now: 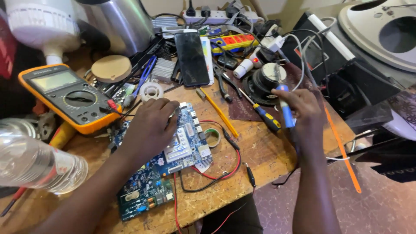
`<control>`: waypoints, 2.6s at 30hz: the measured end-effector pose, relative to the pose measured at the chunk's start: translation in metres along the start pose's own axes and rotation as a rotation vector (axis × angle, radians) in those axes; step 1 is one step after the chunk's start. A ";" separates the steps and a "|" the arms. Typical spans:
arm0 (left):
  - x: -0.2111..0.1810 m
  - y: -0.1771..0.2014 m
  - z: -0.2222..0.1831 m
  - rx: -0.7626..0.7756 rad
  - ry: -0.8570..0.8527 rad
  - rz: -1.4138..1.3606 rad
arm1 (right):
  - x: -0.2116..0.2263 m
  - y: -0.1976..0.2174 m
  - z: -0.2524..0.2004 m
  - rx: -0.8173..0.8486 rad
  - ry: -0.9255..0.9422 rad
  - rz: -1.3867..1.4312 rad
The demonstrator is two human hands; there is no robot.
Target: Soldering components onto a motherboard and inspecting the board on a repair bench.
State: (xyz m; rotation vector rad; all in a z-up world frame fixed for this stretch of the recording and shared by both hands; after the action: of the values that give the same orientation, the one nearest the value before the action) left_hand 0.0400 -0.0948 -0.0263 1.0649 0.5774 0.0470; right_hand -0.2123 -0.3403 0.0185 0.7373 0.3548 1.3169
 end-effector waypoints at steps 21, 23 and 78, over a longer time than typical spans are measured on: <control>-0.008 0.044 -0.007 -0.273 -0.083 -0.300 | 0.166 -0.132 0.087 0.754 -0.051 0.388; -0.008 0.055 -0.007 -0.319 -0.070 -0.341 | 0.153 -0.164 0.084 0.772 -0.180 0.640; 0.036 -0.036 -0.015 0.312 0.680 -1.617 | 0.165 -0.188 0.049 0.876 -0.473 1.397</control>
State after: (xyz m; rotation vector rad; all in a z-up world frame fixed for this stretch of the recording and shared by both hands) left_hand 0.0550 -0.0895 -0.0767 0.5823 1.9646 -1.1591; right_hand -0.0023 -0.2100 -0.0439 2.2417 -0.0608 2.1835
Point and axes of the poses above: each hand's wrist, its own z-axis towards the middle knuckle, its own y-axis out of the back of the hand, x = y × z, the point moved 10 cm from there along z, towards the middle knuckle, and after that the axes turned 8 degrees about y, right-handed, at the moved point
